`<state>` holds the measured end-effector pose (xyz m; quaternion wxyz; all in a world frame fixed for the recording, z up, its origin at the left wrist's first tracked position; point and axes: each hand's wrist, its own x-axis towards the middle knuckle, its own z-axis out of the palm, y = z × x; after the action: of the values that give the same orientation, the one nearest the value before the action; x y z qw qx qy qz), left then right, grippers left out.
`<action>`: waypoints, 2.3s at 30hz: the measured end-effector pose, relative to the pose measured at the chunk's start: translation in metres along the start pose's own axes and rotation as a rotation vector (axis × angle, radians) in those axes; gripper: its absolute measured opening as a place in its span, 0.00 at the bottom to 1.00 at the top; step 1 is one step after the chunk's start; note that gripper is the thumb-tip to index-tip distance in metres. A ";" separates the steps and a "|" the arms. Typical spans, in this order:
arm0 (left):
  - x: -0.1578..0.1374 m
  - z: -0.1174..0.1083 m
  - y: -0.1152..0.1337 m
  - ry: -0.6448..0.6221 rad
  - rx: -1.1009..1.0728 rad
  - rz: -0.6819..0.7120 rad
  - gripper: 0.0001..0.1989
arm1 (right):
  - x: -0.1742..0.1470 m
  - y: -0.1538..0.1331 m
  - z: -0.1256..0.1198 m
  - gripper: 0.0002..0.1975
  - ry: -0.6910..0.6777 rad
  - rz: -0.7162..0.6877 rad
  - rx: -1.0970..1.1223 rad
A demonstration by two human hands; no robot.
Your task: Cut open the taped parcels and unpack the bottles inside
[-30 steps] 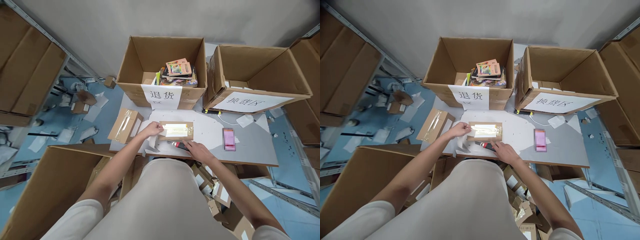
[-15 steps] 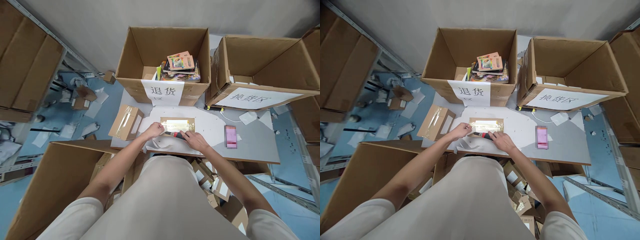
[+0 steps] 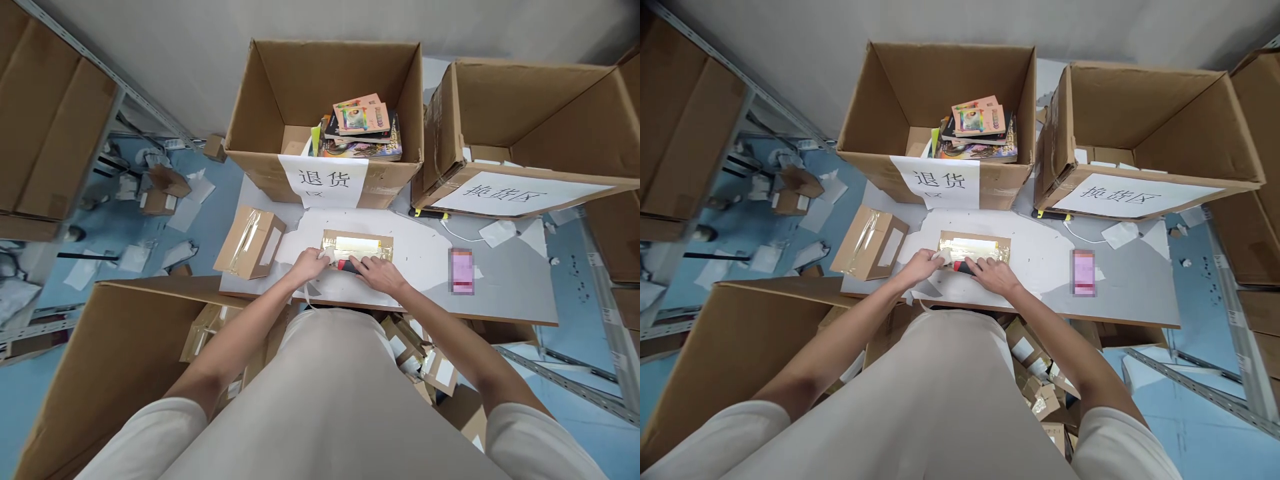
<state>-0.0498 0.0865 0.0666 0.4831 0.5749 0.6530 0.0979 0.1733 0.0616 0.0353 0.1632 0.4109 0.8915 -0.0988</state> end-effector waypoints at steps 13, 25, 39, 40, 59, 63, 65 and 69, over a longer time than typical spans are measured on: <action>0.006 -0.018 -0.012 0.018 -0.042 0.007 0.14 | 0.009 0.001 -0.003 0.29 -0.032 0.077 0.042; 0.007 -0.013 -0.025 0.005 -0.314 -0.135 0.11 | 0.016 0.001 -0.006 0.29 -0.061 0.139 0.068; -0.003 -0.013 -0.033 0.150 -0.481 -0.212 0.08 | 0.016 -0.001 -0.002 0.29 -0.098 0.154 0.110; -0.006 -0.009 -0.033 0.152 -0.467 -0.198 0.09 | 0.017 -0.001 -0.003 0.29 -0.101 0.161 0.119; -0.005 -0.019 -0.035 0.027 -0.522 0.005 0.19 | 0.032 0.023 -0.002 0.35 0.167 0.356 0.590; -0.001 -0.043 -0.057 0.178 -0.054 0.056 0.29 | 0.031 0.020 0.000 0.33 0.254 0.378 0.665; 0.005 -0.053 -0.070 0.316 0.158 0.040 0.29 | 0.026 0.020 0.000 0.32 0.292 0.341 0.686; 0.025 -0.051 -0.088 0.288 0.448 0.002 0.23 | 0.000 0.023 0.005 0.29 0.411 0.327 0.739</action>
<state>-0.1425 0.1014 0.0201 0.2457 0.6485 0.7197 0.0322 0.1913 0.0749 0.0298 -0.1614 0.5882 0.7337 -0.2995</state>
